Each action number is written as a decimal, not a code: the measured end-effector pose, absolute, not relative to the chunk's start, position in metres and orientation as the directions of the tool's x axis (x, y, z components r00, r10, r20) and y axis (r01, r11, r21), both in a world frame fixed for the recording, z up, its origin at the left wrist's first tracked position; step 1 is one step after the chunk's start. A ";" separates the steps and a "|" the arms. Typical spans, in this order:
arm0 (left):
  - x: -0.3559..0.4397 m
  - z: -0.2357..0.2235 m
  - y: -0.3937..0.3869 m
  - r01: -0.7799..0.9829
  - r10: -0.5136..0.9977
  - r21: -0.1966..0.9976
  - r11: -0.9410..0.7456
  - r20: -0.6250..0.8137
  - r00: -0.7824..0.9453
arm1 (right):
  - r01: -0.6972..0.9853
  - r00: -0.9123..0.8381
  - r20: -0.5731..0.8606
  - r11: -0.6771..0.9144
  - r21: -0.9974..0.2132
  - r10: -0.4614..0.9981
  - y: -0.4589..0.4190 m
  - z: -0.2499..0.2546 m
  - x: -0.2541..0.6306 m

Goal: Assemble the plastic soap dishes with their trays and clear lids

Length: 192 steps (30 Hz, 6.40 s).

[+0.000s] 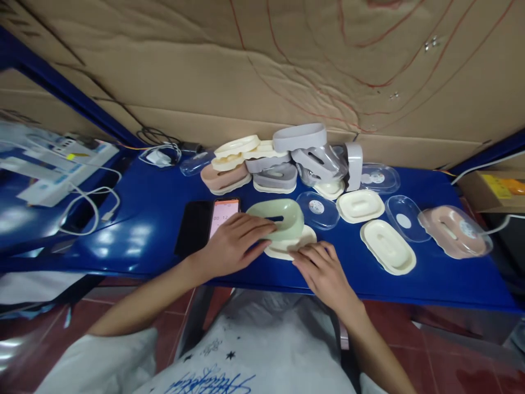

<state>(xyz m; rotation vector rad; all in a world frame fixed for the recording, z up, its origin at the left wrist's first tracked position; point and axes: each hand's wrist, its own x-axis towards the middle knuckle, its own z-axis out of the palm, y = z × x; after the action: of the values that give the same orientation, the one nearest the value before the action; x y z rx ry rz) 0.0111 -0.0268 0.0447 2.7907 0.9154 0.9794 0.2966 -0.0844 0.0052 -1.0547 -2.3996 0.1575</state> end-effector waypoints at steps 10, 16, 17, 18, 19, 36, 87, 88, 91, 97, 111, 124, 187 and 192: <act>0.038 0.012 -0.063 0.621 0.579 0.073 -0.781 0.459 0.674 | 0.675 -0.290 0.579 0.592 -0.441 0.762 -0.086 -0.017 0.309; 0.040 0.008 -0.059 0.627 0.587 0.038 -0.778 0.400 0.704 | 0.706 -0.420 0.516 0.626 -0.331 0.747 -0.082 -0.021 0.304; 0.040 0.008 -0.059 0.627 0.586 0.035 -0.778 0.403 0.703 | 0.705 -0.433 0.504 0.630 -0.326 0.747 -0.081 -0.020 0.304; 0.040 0.008 -0.059 0.626 0.583 0.033 -0.779 0.405 0.704 | 0.706 -0.438 0.494 0.628 -0.327 0.751 -0.081 -0.020 0.304; 0.040 0.009 -0.058 0.624 0.582 0.033 -0.781 0.403 0.707 | 0.708 -0.438 0.485 0.623 -0.332 0.757 -0.081 -0.020 0.304; 0.016 0.013 -0.070 0.662 0.658 0.161 -0.732 0.418 0.626 | 0.690 -0.377 0.549 0.622 -0.370 0.746 -0.081 -0.013 0.306; -0.017 0.017 0.012 0.382 0.603 0.543 -0.748 0.317 0.732 | 0.670 -0.411 0.480 0.614 -0.417 0.775 -0.058 0.005 0.294; -0.017 0.016 0.012 0.378 0.604 0.549 -0.745 0.317 0.731 | 0.661 -0.432 0.479 0.630 -0.409 0.764 -0.061 0.003 0.288; -0.016 0.015 0.012 0.393 0.609 0.546 -0.740 0.296 0.736 | 0.658 -0.475 0.461 0.650 -0.380 0.750 -0.063 0.000 0.278; -0.018 0.009 0.011 0.409 0.597 0.510 -0.757 0.284 0.750 | 0.680 -0.509 0.448 0.662 -0.315 0.735 -0.061 0.001 0.274; -0.026 0.011 0.018 0.427 0.618 0.559 -0.710 0.204 0.760 | 0.700 -0.531 0.425 0.662 -0.268 0.733 -0.060 -0.003 0.268; -0.023 0.009 0.012 0.420 0.593 0.501 -0.757 0.254 0.764 | 0.704 -0.410 0.354 0.538 -0.463 0.841 -0.062 -0.012 0.279; 0.006 0.034 0.068 0.718 0.689 -0.053 -0.695 0.240 0.684 | 0.362 -0.805 0.368 0.877 -0.316 0.465 0.007 0.014 0.280; 0.032 0.038 0.090 0.730 0.688 -0.185 -0.658 0.246 0.683 | 0.411 -0.707 0.463 0.843 -0.347 0.535 0.010 0.010 0.289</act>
<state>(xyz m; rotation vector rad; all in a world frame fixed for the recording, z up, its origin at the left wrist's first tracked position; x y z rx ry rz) 0.0324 0.0900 0.0377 3.1255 1.3450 0.2668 0.2893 0.0095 0.0105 -0.6908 -2.4558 0.2931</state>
